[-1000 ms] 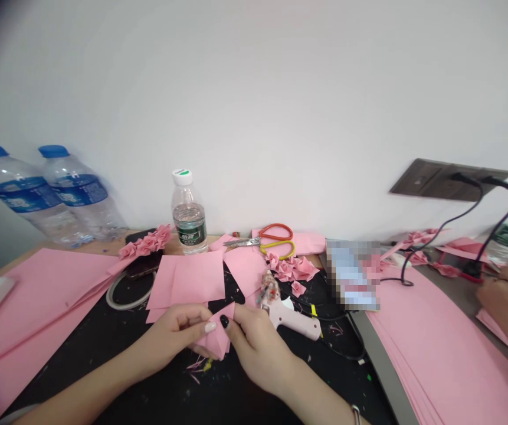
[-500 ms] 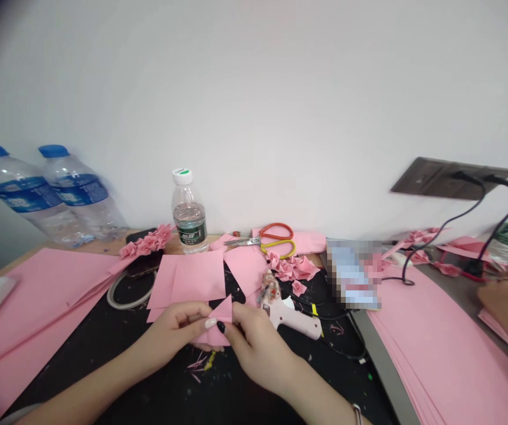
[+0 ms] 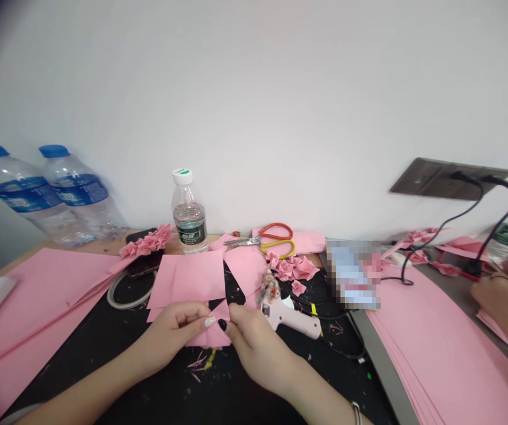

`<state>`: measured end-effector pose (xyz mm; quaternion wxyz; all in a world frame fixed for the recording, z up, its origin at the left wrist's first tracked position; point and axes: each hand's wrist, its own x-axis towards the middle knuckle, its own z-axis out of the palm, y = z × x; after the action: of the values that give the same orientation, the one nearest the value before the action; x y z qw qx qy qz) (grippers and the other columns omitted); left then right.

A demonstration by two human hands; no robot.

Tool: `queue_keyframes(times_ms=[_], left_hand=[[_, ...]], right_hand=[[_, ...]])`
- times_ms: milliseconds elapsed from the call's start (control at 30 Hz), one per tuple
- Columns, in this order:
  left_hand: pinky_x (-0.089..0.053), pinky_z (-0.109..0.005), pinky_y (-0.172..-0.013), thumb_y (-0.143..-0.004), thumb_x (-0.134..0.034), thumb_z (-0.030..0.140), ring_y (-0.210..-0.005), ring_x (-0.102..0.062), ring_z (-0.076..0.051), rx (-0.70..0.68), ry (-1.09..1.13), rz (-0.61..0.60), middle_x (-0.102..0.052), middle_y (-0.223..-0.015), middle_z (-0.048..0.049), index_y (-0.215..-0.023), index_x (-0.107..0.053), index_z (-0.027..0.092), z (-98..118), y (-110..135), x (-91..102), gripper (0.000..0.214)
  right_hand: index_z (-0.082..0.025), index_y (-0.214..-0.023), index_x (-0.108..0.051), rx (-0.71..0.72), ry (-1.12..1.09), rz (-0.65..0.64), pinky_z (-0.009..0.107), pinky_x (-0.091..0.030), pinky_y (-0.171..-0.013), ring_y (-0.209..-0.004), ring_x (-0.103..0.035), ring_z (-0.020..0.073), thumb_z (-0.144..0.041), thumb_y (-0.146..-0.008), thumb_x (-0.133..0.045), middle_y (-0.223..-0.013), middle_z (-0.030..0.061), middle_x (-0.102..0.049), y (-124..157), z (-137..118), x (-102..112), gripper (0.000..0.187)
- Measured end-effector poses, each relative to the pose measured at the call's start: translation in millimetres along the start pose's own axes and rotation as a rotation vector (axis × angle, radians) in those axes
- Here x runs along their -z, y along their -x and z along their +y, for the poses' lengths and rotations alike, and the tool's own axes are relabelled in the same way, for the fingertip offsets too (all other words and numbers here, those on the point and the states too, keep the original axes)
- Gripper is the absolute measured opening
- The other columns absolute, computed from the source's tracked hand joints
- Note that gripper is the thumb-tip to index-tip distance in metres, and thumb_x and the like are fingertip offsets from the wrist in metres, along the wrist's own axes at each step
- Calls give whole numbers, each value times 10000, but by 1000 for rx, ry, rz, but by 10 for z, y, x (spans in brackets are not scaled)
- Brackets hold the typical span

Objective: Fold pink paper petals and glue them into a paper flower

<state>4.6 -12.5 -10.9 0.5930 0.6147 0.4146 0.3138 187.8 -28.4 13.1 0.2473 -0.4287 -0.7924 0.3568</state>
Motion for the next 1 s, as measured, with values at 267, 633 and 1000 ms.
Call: queue_keyframes(times_ms=[267, 633, 1000], left_hand=[[-232, -203, -498, -807, -528, 397, -529, -286, -91, -16, -37, 7, -331, -551, 64, -625, -573, 141, 33, 22, 12, 318], [-265, -205, -520, -801, -537, 365, -548, -339, -97, -17, -49, -14, -429, -581, 43, -674, -620, 137, 42, 20, -5, 273], [-236, -214, -516, -811, -503, 366, -550, -301, -101, -45, -177, -4, -300, -559, 56, -538, -453, 159, 26, 28, -5, 347]], right_hand=[[-184, -666, -417, -35, -57, 38, 224, -312, -523, -554, -365, 106, -176, -913, -391, -608, -49, -403, -4, 33, -50, 248], [-204, -620, -234, 18, -40, 54, 231, -244, -498, -533, -308, 103, -151, -909, -353, -581, -54, -324, 16, 38, -51, 317], [-200, -658, -331, -13, 43, -8, 227, -265, -510, -567, -372, 111, -146, -868, -449, -615, -48, -376, 18, -35, -48, 247]])
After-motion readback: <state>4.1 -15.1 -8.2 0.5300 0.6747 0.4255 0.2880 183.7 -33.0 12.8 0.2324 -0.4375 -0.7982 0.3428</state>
